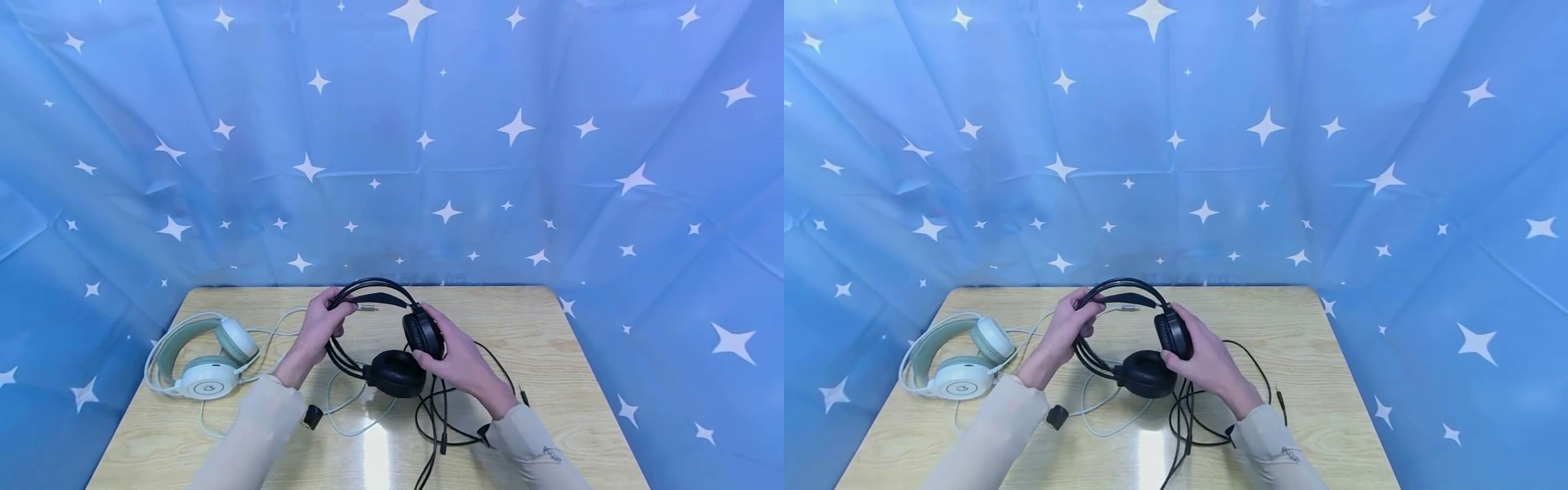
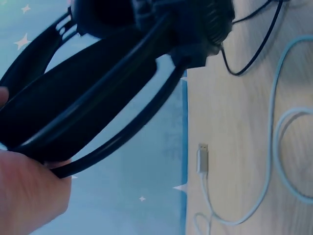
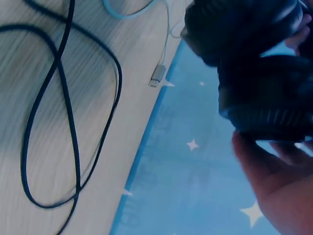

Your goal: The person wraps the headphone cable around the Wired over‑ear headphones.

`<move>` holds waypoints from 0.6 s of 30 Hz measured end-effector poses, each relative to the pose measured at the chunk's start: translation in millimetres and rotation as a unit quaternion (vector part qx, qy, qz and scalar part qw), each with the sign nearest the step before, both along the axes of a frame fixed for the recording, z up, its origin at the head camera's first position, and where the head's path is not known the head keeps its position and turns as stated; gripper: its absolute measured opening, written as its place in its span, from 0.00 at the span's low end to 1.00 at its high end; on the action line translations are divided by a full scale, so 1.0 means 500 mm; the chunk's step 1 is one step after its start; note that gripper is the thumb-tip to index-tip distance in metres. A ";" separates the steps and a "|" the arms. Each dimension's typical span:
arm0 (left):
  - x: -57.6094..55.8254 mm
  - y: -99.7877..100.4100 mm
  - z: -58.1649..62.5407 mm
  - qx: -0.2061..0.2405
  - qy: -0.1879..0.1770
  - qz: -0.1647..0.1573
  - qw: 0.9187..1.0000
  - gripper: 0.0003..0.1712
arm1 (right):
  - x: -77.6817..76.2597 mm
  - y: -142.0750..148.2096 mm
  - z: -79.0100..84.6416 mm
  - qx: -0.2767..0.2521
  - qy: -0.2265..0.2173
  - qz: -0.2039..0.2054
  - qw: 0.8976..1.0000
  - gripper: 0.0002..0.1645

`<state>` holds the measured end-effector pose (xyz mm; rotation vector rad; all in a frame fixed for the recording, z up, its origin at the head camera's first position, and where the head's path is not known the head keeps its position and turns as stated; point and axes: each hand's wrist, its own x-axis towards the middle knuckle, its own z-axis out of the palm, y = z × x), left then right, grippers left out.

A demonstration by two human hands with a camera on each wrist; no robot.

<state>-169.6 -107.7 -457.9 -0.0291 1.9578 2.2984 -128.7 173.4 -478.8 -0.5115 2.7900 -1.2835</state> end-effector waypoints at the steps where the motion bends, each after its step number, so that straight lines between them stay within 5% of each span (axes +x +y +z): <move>1: 0.004 0.002 -0.003 0.022 0.000 0.010 1.000 0.06 | -0.003 -0.001 0.001 -0.024 -0.027 -0.002 0.999 0.52; 4: 0.015 0.007 -0.011 0.074 -0.005 0.022 0.997 0.06 | -0.018 -0.005 0.003 -0.075 -0.091 -0.009 0.993 0.54; 8: 0.025 0.006 -0.021 0.090 -0.037 -0.001 0.995 0.12 | -0.041 -0.007 0.002 -0.078 -0.101 -0.009 0.992 0.49; 13: 0.032 -0.008 -0.027 0.026 -0.079 -0.085 0.993 0.27 | -0.052 0.002 0.005 -0.054 -0.059 0.009 0.997 0.43; 18: 0.032 -0.025 -0.033 0.004 -0.060 -0.173 0.983 0.19 | -0.054 0.008 0.015 -0.032 -0.017 0.028 0.999 0.43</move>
